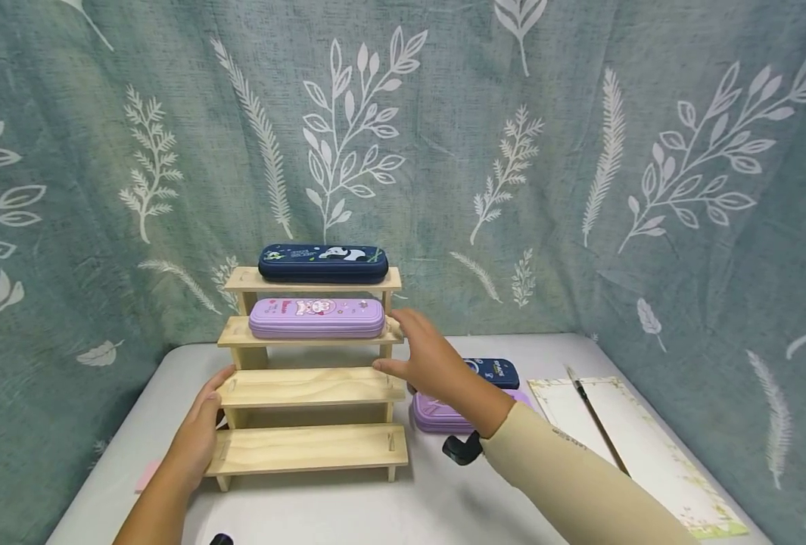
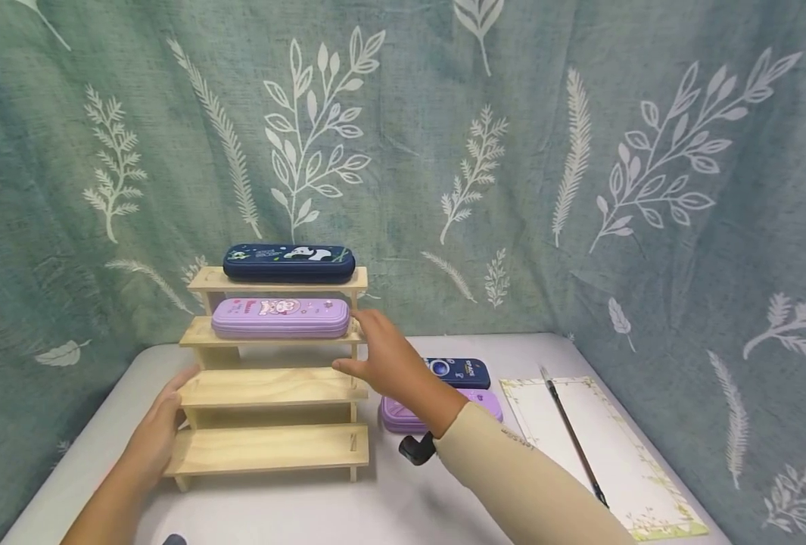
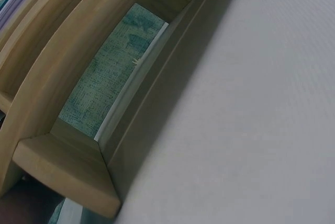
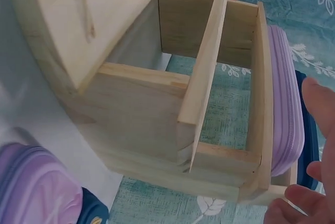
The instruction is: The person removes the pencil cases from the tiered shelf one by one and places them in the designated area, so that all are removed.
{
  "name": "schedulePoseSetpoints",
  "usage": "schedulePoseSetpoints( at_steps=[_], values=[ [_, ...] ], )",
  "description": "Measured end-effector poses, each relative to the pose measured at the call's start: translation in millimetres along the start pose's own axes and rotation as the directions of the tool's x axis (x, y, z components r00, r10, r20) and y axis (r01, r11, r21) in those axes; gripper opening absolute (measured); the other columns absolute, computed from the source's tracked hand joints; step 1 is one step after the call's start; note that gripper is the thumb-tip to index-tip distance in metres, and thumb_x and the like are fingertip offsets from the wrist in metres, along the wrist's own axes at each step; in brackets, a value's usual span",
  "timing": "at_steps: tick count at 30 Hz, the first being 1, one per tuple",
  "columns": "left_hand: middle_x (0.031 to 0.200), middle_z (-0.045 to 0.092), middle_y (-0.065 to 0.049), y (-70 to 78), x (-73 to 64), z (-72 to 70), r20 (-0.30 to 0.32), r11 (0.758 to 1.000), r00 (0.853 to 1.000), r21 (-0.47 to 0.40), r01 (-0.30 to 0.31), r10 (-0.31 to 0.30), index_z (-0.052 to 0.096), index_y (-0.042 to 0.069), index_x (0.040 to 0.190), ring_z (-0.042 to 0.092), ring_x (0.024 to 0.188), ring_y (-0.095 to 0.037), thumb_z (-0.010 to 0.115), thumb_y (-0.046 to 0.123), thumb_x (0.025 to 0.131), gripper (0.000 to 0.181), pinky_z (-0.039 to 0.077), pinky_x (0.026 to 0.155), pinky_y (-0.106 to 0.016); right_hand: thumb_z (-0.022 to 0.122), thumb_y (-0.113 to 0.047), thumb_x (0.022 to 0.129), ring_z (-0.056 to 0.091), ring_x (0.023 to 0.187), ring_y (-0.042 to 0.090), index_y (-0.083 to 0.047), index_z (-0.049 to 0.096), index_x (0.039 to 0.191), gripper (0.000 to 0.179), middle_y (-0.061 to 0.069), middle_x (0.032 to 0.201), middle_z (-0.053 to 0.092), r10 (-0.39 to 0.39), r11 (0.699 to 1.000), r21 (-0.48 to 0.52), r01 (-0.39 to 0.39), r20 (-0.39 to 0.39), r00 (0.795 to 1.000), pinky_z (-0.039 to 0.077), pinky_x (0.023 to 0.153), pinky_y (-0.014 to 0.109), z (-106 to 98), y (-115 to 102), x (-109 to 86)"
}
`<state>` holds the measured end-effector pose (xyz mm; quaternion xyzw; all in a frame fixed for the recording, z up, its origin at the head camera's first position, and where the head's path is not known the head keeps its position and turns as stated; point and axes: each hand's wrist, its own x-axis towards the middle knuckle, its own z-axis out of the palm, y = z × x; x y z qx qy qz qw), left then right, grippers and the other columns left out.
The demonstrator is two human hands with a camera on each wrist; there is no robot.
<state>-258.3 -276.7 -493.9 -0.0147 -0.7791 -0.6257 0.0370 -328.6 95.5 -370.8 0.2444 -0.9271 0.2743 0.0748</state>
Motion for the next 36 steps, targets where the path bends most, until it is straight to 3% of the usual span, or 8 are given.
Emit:
schedulePoseSetpoints(
  at_steps=[9, 12, 16, 28, 36],
  values=[
    [0.176, 0.007, -0.011, 4.2, 1.0, 0.9, -0.003, 1.0, 1.0, -0.015, -0.016, 0.016, 0.016, 0.027, 0.17, 0.001, 0.161, -0.044, 0.011, 0.04, 0.115, 0.056, 0.002, 0.126, -0.07, 0.084, -0.049, 0.088, 0.039, 0.152, 0.029, -0.014, 0.038, 0.161, 0.093, 0.009, 0.163, 0.041, -0.002, 1.0, 0.008, 0.002, -0.016, 1.0, 0.038, 0.122, 0.05, 4.1, -8.6, 26.7],
    [0.176, 0.007, -0.012, 4.9, 1.3, 0.6, -0.005, 1.0, 1.0, -0.013, -0.017, 0.017, 0.017, 0.027, 0.169, 0.001, 0.161, -0.044, 0.012, 0.04, 0.115, 0.056, 0.002, 0.126, -0.07, 0.085, -0.047, 0.088, 0.045, 0.147, 0.029, -0.011, 0.04, 0.16, 0.093, 0.011, 0.159, 0.045, -0.012, 1.0, 0.008, 0.012, -0.028, 1.0, 0.043, 0.119, 0.049, 6.4, -9.3, 33.8],
    [0.176, 0.007, -0.013, 4.8, 0.1, 0.2, -0.002, 1.0, 1.0, -0.018, -0.024, 0.024, 0.017, 0.025, 0.169, -0.001, 0.161, -0.044, 0.012, 0.04, 0.116, 0.056, 0.001, 0.125, -0.071, 0.085, -0.045, 0.088, 0.053, 0.136, 0.028, -0.008, 0.042, 0.158, 0.091, 0.014, 0.152, 0.05, -0.005, 1.0, 0.014, 0.006, -0.037, 0.999, 0.048, 0.113, 0.046, 10.2, -9.6, 39.5],
    [0.176, 0.006, -0.011, 2.9, 0.6, -1.7, 0.005, 0.999, 0.999, -0.028, -0.041, 0.041, 0.016, 0.026, 0.169, -0.001, 0.162, -0.042, 0.013, 0.042, 0.116, 0.056, 0.002, 0.125, -0.07, 0.086, -0.044, 0.088, 0.055, 0.135, 0.03, -0.008, 0.043, 0.157, 0.09, 0.014, 0.154, 0.048, 0.014, 0.999, 0.047, -0.012, -0.043, 0.999, 0.049, 0.111, 0.047, 21.0, -18.8, 52.9],
    [0.176, 0.008, -0.011, 3.0, 0.7, 0.5, -0.004, 1.0, 1.0, -0.021, -0.016, 0.015, 0.017, 0.025, 0.169, 0.0, 0.162, -0.042, 0.013, 0.039, 0.116, 0.056, 0.002, 0.126, -0.07, 0.083, -0.054, 0.087, 0.059, 0.11, 0.024, -0.011, 0.043, 0.158, 0.093, 0.015, 0.146, 0.046, 0.084, 0.996, 0.018, -0.083, -0.06, 0.995, 0.055, 0.095, 0.041, 26.4, -27.5, 55.1]
  ],
)
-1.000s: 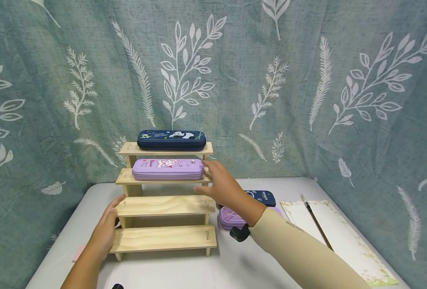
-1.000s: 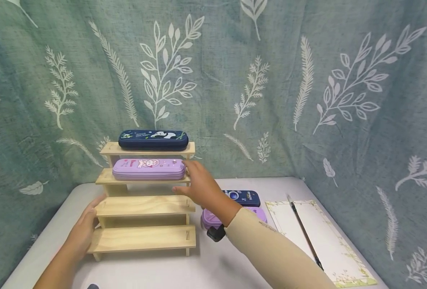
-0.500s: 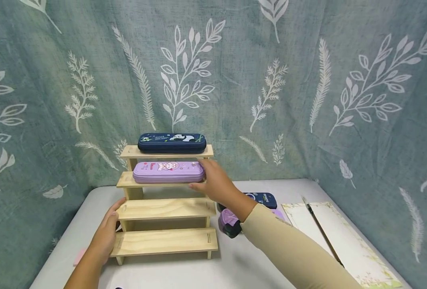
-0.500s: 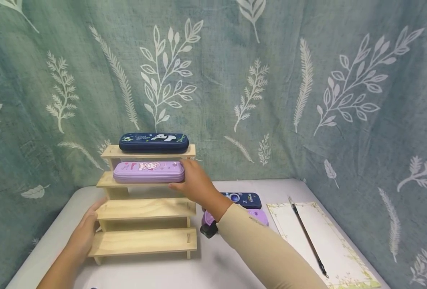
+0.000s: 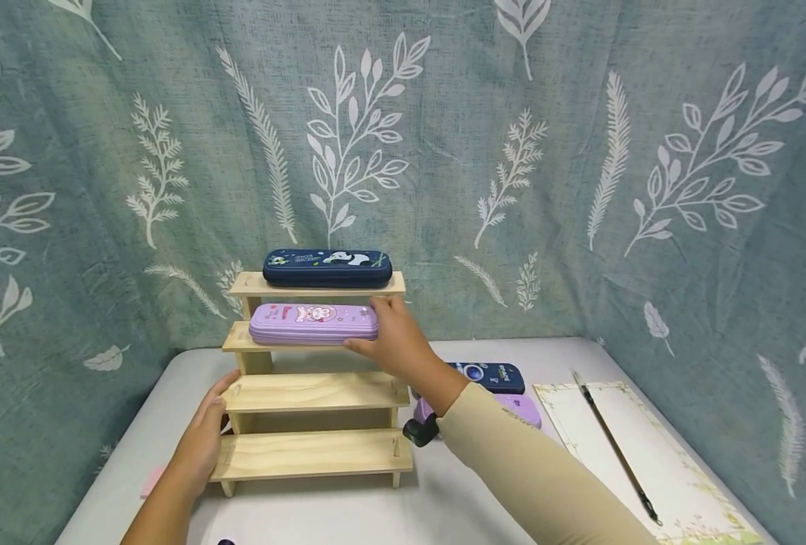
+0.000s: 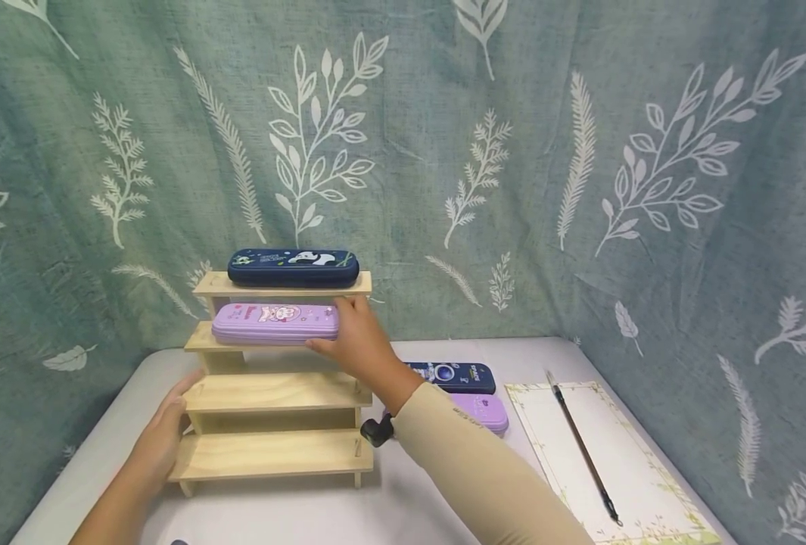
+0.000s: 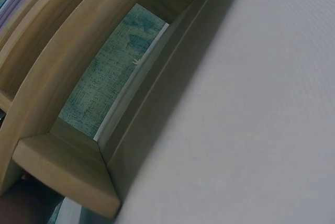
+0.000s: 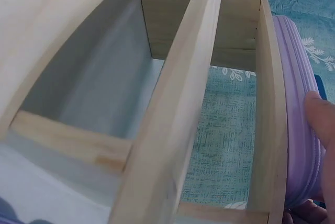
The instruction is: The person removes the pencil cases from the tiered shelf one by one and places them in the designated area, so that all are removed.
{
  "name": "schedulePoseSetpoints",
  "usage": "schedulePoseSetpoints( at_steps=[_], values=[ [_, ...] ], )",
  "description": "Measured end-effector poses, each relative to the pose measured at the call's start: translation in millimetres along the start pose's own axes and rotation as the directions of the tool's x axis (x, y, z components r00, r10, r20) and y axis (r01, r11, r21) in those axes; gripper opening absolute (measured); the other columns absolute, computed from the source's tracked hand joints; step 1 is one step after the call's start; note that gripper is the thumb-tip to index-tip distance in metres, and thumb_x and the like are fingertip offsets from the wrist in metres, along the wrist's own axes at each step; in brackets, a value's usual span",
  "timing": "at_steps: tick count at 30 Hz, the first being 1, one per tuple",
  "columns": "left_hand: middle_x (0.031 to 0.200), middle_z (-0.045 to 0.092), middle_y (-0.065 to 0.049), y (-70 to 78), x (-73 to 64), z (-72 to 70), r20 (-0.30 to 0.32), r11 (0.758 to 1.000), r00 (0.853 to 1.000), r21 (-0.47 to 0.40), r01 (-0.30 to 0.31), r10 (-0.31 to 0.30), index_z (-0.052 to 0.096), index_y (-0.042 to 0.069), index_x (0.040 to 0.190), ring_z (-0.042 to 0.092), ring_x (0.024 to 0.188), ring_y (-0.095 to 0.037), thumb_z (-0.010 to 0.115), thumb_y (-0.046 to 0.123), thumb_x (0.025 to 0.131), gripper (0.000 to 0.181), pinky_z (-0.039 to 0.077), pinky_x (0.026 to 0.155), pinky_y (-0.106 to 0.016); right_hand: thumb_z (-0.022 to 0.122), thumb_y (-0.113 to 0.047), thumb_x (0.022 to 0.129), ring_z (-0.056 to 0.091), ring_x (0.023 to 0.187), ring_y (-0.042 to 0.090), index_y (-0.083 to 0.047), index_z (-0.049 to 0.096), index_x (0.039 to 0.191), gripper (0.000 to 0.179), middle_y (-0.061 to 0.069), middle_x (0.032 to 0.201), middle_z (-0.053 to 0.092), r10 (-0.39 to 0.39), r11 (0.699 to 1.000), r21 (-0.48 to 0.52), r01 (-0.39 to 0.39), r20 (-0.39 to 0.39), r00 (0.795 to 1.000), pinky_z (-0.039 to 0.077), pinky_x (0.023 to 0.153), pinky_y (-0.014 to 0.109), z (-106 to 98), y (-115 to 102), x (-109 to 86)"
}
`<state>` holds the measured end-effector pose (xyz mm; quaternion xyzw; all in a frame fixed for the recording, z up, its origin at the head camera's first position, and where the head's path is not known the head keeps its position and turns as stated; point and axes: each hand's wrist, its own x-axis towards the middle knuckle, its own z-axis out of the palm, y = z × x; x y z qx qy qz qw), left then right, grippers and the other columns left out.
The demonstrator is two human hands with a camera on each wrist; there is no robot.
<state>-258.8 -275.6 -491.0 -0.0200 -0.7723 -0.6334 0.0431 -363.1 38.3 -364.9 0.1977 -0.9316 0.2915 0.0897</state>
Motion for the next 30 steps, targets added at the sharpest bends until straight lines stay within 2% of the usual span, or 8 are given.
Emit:
schedulePoseSetpoints(
  at_steps=[4, 9, 14, 19, 30],
  values=[
    [0.176, 0.007, -0.012, 0.1, -0.9, 0.9, 0.001, 1.0, 1.0, -0.001, -0.009, 0.009, 0.017, 0.025, 0.169, 0.0, 0.161, -0.043, 0.012, 0.038, 0.116, 0.055, 0.002, 0.126, -0.071, 0.083, -0.053, 0.087, 0.058, 0.11, 0.024, -0.011, 0.046, 0.156, 0.089, 0.014, 0.146, 0.044, -0.003, 1.0, 0.011, 0.003, 0.0, 1.0, 0.055, 0.094, 0.04, 1.2, -1.6, 0.5],
    [0.176, 0.008, -0.012, -0.5, -0.5, 1.0, -0.001, 1.0, 1.0, 0.002, -0.008, 0.008, 0.018, 0.025, 0.169, 0.0, 0.161, -0.043, 0.013, 0.038, 0.116, 0.055, 0.002, 0.126, -0.071, 0.083, -0.052, 0.087, 0.059, 0.121, 0.027, -0.012, 0.048, 0.155, 0.086, 0.013, 0.15, 0.047, -0.013, 1.0, 0.024, 0.013, 0.008, 1.0, 0.053, 0.103, 0.044, 2.9, 0.5, 0.9],
    [0.176, 0.006, -0.013, -1.7, -0.8, 0.3, 0.009, 1.0, 1.0, 0.0, -0.017, 0.017, 0.016, 0.026, 0.169, -0.001, 0.161, -0.044, 0.013, 0.039, 0.116, 0.056, 0.002, 0.125, -0.072, 0.081, -0.054, 0.088, 0.057, 0.132, 0.026, -0.019, 0.05, 0.156, 0.082, 0.007, 0.151, 0.053, -0.054, 0.999, -0.007, 0.054, 0.014, 0.998, 0.05, 0.11, 0.047, 4.6, 6.5, 2.8],
    [0.176, 0.007, -0.012, -0.3, -1.3, -1.4, 0.002, 1.0, 1.0, 0.0, -0.022, 0.022, 0.016, 0.025, 0.169, 0.0, 0.161, -0.043, 0.013, 0.039, 0.116, 0.056, 0.002, 0.125, -0.071, 0.081, -0.053, 0.089, 0.058, 0.131, 0.025, -0.019, 0.051, 0.155, 0.08, 0.005, 0.15, 0.054, -0.09, 0.996, 0.004, 0.09, 0.015, 0.996, 0.05, 0.11, 0.046, 4.2, 8.9, 4.2],
    [0.176, 0.007, -0.011, 0.9, -2.8, 1.5, -0.012, 1.0, 1.0, -0.005, 0.005, -0.005, 0.018, 0.026, 0.169, -0.001, 0.162, -0.043, 0.013, 0.037, 0.116, 0.055, 0.0, 0.126, -0.07, 0.084, -0.05, 0.087, 0.06, 0.128, 0.027, -0.019, 0.054, 0.154, 0.08, 0.006, 0.146, 0.055, -0.075, 0.997, 0.031, 0.075, -0.02, 0.997, 0.051, 0.109, 0.047, 2.3, 10.8, -6.8]
  ],
)
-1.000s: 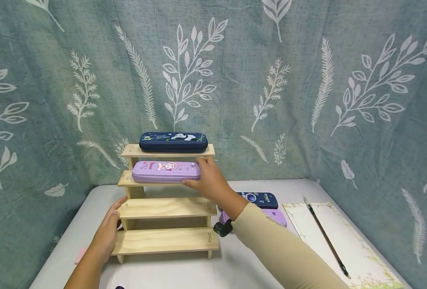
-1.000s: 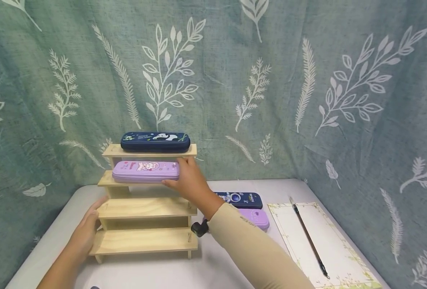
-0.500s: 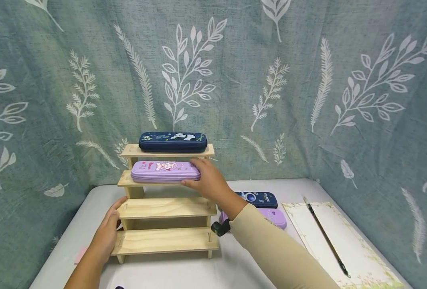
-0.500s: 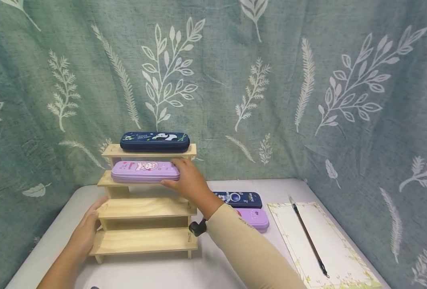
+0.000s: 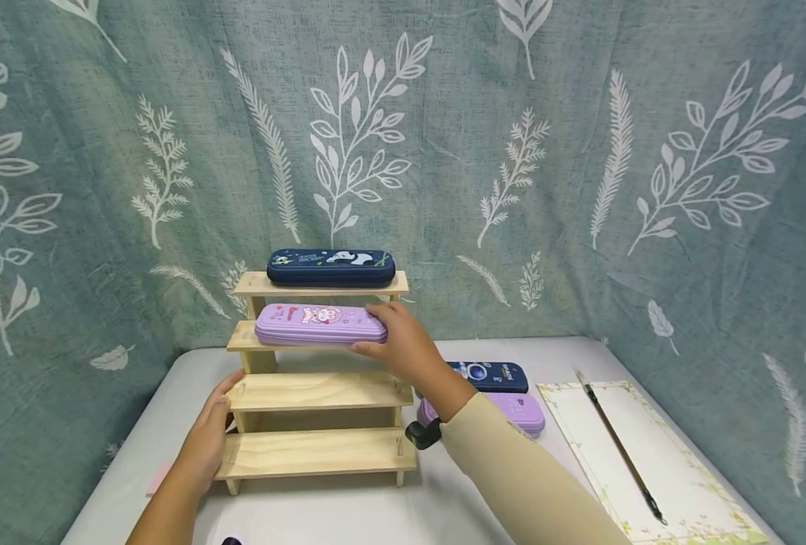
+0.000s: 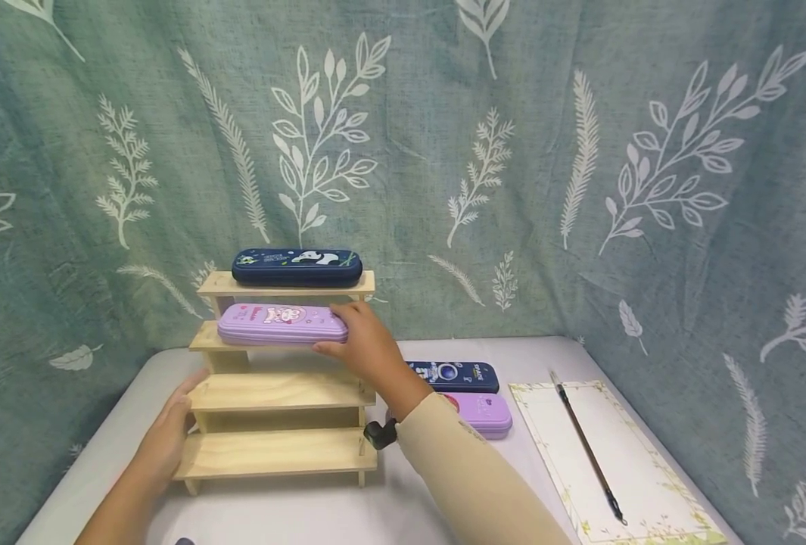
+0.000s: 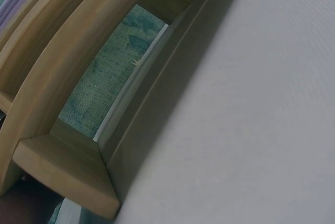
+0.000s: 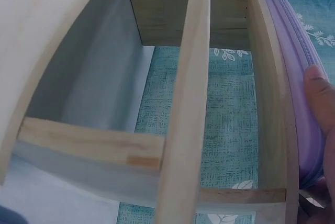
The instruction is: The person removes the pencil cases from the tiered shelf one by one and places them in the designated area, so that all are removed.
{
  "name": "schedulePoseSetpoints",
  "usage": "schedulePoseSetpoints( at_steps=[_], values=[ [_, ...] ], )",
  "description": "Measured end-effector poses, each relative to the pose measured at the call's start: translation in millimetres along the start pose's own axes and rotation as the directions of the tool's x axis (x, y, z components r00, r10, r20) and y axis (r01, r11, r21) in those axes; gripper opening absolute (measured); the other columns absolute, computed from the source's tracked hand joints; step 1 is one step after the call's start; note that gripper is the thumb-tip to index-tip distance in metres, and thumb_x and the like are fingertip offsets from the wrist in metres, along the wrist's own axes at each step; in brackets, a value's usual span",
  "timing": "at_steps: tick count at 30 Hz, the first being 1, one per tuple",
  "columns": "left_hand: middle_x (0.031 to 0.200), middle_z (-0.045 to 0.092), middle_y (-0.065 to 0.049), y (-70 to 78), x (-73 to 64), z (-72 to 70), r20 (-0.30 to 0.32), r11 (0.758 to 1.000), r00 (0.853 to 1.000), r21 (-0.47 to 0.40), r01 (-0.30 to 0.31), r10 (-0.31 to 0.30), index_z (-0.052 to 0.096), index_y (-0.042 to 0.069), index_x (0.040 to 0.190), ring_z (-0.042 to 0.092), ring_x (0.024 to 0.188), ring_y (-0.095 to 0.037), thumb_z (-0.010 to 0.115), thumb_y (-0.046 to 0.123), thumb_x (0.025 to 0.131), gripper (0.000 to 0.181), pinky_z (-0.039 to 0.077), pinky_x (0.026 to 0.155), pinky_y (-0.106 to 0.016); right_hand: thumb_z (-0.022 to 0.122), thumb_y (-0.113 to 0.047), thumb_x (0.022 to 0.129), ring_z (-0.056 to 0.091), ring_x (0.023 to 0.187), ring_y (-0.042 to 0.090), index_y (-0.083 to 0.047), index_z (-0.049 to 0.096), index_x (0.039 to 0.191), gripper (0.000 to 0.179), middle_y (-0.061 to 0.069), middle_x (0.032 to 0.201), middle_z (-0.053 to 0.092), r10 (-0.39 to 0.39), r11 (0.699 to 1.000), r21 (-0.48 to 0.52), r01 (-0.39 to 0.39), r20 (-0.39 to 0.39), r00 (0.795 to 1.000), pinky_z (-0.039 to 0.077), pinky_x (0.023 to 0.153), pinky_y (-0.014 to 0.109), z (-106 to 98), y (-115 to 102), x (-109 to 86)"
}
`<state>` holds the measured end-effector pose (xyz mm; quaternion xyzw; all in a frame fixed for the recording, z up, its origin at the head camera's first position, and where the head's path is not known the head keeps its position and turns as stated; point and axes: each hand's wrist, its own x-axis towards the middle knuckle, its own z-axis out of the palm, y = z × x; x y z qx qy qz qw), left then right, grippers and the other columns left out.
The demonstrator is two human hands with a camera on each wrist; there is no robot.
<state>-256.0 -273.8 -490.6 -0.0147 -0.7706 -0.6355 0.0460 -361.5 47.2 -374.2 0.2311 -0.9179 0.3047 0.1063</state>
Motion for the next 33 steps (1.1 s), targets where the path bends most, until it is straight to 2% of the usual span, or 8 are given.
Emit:
schedulePoseSetpoints(
  at_steps=[11, 24, 33],
  values=[
    [0.176, 0.008, -0.012, -0.1, 2.4, -0.2, 0.007, 1.0, 1.0, 0.003, -0.027, 0.027, 0.018, 0.025, 0.169, 0.0, 0.162, -0.042, 0.013, 0.037, 0.116, 0.055, 0.001, 0.126, -0.07, 0.086, -0.048, 0.084, 0.061, 0.128, 0.026, -0.02, 0.057, 0.152, 0.078, 0.004, 0.143, 0.055, 0.012, 0.999, 0.046, -0.008, -0.092, 0.996, 0.052, 0.107, 0.045, 0.2, 8.4, -16.6],
    [0.177, 0.006, -0.008, -1.6, 0.6, 1.2, 0.007, 1.0, 1.0, 0.029, 0.002, -0.002, 0.015, 0.028, 0.17, -0.002, 0.162, -0.039, 0.013, 0.043, 0.115, 0.056, 0.001, 0.125, -0.072, 0.088, -0.046, 0.083, 0.063, 0.125, 0.028, -0.019, 0.059, 0.15, 0.078, 0.007, 0.143, 0.057, 0.024, 0.999, 0.031, -0.02, -0.123, 0.992, 0.054, 0.104, 0.047, -5.3, 11.5, -36.4],
    [0.177, 0.006, -0.009, -2.6, 1.8, -0.7, 0.004, 1.0, 1.0, 0.028, 0.004, -0.004, 0.016, 0.029, 0.169, -0.001, 0.162, -0.04, 0.013, 0.04, 0.116, 0.055, 0.001, 0.125, -0.071, 0.092, -0.038, 0.08, 0.06, 0.132, 0.03, -0.017, 0.062, 0.146, 0.075, 0.007, 0.145, 0.057, 0.019, 0.997, 0.073, -0.006, -0.184, 0.983, 0.05, 0.111, 0.047, -11.7, 20.0, -52.0]
  ],
)
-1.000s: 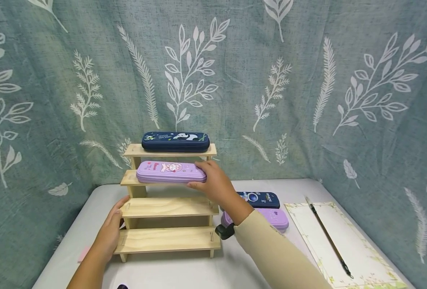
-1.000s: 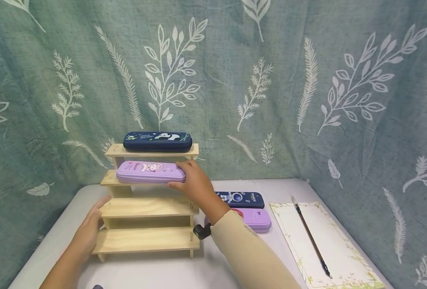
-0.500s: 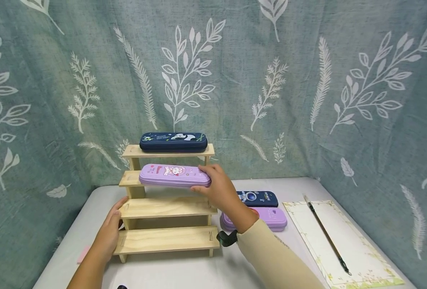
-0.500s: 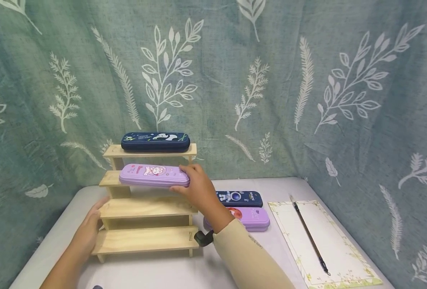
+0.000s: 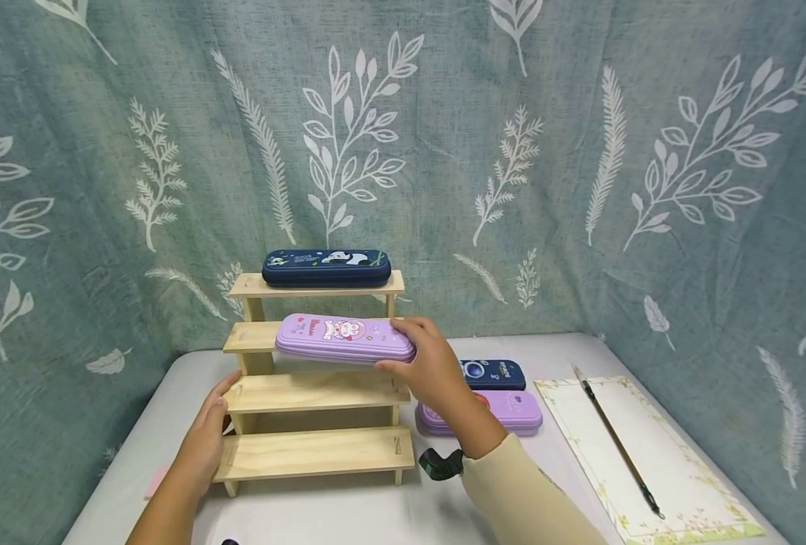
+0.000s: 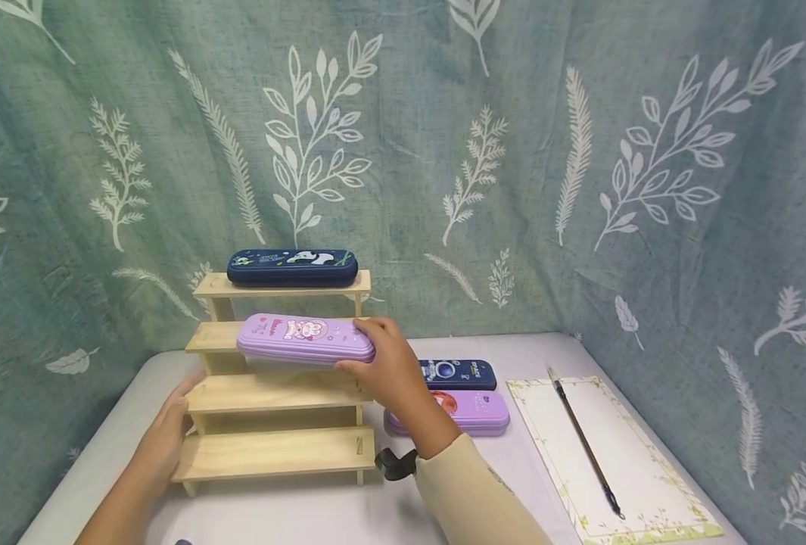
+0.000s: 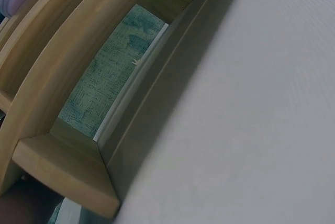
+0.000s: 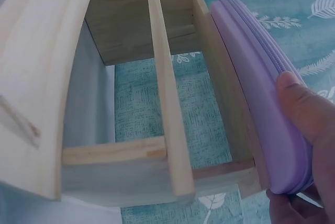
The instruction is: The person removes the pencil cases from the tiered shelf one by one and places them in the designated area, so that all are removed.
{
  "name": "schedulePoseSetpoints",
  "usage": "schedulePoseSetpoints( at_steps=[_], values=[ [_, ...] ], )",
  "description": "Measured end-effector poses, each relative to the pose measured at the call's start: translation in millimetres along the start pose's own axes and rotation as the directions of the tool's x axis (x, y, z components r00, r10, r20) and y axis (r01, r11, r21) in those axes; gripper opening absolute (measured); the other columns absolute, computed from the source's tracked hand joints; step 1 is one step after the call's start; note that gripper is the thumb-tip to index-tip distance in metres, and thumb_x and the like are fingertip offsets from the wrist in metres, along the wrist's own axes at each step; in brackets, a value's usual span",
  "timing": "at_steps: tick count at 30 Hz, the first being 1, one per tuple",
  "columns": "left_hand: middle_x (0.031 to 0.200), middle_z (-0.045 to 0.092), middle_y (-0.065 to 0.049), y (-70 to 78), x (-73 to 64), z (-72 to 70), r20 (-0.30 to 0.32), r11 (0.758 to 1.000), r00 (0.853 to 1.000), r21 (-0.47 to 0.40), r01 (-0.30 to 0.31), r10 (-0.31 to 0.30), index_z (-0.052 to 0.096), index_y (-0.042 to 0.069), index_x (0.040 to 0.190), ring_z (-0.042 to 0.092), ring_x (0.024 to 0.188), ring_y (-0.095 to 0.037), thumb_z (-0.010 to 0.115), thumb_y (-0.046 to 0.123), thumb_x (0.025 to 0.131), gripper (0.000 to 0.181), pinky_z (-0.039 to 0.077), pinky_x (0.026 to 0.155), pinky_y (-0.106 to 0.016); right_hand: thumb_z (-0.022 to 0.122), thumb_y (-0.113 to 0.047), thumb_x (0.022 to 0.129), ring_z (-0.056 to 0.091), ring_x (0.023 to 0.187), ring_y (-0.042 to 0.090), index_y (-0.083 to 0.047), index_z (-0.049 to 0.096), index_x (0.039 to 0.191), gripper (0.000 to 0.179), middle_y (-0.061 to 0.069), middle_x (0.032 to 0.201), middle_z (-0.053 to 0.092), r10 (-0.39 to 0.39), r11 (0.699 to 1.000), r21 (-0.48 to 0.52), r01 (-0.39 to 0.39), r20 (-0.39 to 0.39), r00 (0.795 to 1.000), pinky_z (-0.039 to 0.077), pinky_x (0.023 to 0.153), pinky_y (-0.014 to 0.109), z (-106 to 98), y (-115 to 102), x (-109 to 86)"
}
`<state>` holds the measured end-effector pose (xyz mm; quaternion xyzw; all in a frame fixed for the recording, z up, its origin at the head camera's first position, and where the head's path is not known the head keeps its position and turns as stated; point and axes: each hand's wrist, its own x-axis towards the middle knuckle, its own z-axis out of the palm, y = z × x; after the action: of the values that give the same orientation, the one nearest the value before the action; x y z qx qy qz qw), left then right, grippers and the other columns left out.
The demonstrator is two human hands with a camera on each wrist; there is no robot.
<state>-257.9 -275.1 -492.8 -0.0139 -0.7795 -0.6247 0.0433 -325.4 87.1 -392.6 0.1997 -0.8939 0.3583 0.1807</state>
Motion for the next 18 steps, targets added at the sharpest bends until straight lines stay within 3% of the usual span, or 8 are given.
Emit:
schedulePoseSetpoints(
  at_steps=[18],
  values=[
    [0.177, 0.007, -0.009, 0.7, -0.7, 1.0, -0.005, 1.0, 1.0, -0.022, 0.003, -0.003, 0.018, 0.027, 0.169, -0.001, 0.162, -0.04, 0.014, 0.038, 0.116, 0.055, 0.001, 0.126, -0.069, 0.095, -0.029, 0.077, 0.056, 0.137, 0.027, -0.012, 0.062, 0.146, 0.078, 0.005, 0.146, 0.056, -0.034, 0.998, 0.051, 0.04, -0.109, 0.993, 0.049, 0.114, 0.046, -13.0, 19.0, -38.0]
  ],
)
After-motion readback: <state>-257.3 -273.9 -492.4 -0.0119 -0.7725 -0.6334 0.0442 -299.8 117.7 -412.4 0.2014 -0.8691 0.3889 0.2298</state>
